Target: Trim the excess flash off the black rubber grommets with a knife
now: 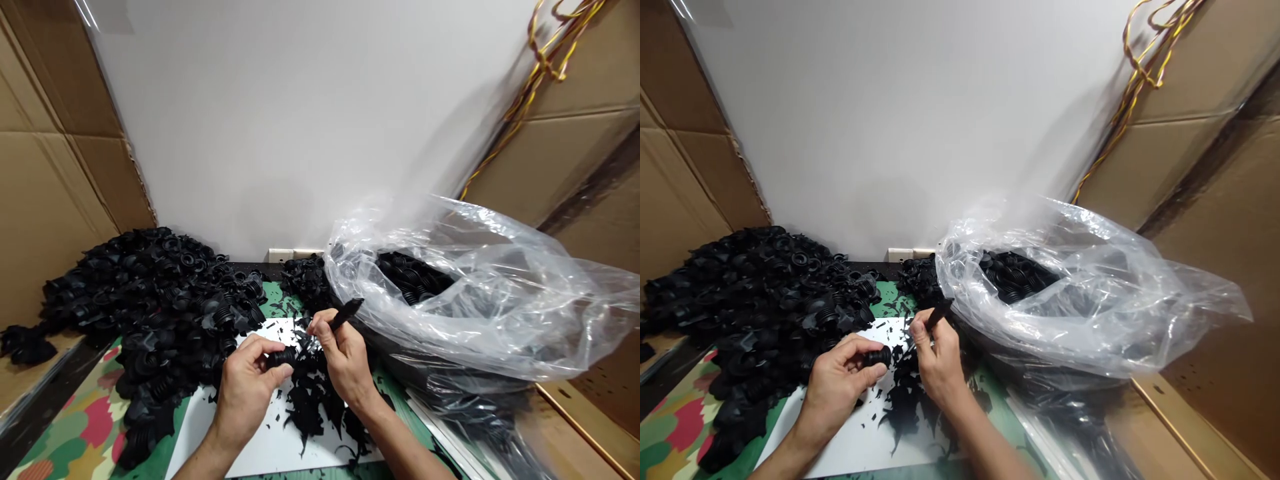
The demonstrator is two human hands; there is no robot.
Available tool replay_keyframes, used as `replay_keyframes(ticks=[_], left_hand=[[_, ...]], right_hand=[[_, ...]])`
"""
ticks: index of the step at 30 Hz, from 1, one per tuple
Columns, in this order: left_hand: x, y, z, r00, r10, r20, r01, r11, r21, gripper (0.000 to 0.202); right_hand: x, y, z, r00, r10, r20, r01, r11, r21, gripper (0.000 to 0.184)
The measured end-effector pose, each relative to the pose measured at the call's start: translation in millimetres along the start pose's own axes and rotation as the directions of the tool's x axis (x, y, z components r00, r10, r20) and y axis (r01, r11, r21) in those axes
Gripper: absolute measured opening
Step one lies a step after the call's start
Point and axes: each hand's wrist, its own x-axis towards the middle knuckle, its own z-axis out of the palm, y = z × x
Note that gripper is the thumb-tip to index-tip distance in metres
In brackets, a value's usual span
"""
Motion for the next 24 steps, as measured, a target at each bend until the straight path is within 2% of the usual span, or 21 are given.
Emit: replay_keyframes(ticks=[2, 5, 8, 10, 13, 16, 21, 24], left_hand=[[0, 4, 0.1, 1.0, -0.02, -0.023, 0.019, 0.999, -0.029, 0.014], [1, 9, 0.8, 0.99, -0.144, -0.005, 0.142, 0.98, -0.14, 0.02], [3, 11, 0.5, 0.961, -0.27, 0.051, 0.274, 0.925, -0.265, 0.035], [4, 10, -0.7, 0.957, -0.282, 0.072, 0.29, 0.907, -0.305, 0.045], [5, 7, -3.3, 0.963, -0.246, 0.11, 0.269, 0.911, -0.312, 0.053], [5, 4, -5.4, 0.961, -0.234, 0.146, 0.267, 0.923, -0.278, 0.055], [6, 7, -5.6, 0.953, -0.194, 0.231, 0.252, 0.934, -0.252, 0.048], [6, 13, -4.3, 0.952, -0.179, 0.248, 0.246, 0.93, -0.273, 0.042]], right_hand=[[-4, -4, 3, 0.986, 0.149, 0.074, -0.157, 0.979, 0.129, 0.03], [-6, -6, 7, 0.934, 0.295, 0.204, -0.339, 0.911, 0.234, 0.031], [-6, -11, 12, 0.876, 0.326, 0.356, -0.428, 0.865, 0.26, 0.037], [-6, -16, 15, 0.854, 0.312, 0.417, -0.451, 0.843, 0.292, 0.04], [-8, -22, 20, 0.861, 0.306, 0.406, -0.444, 0.843, 0.305, 0.04], [-10, -23, 23, 0.852, 0.374, 0.365, -0.488, 0.82, 0.299, 0.041], [-9, -23, 23, 0.764, 0.516, 0.388, -0.646, 0.622, 0.443, 0.044], [-7, -24, 22, 0.743, 0.539, 0.397, -0.668, 0.557, 0.494, 0.047]])
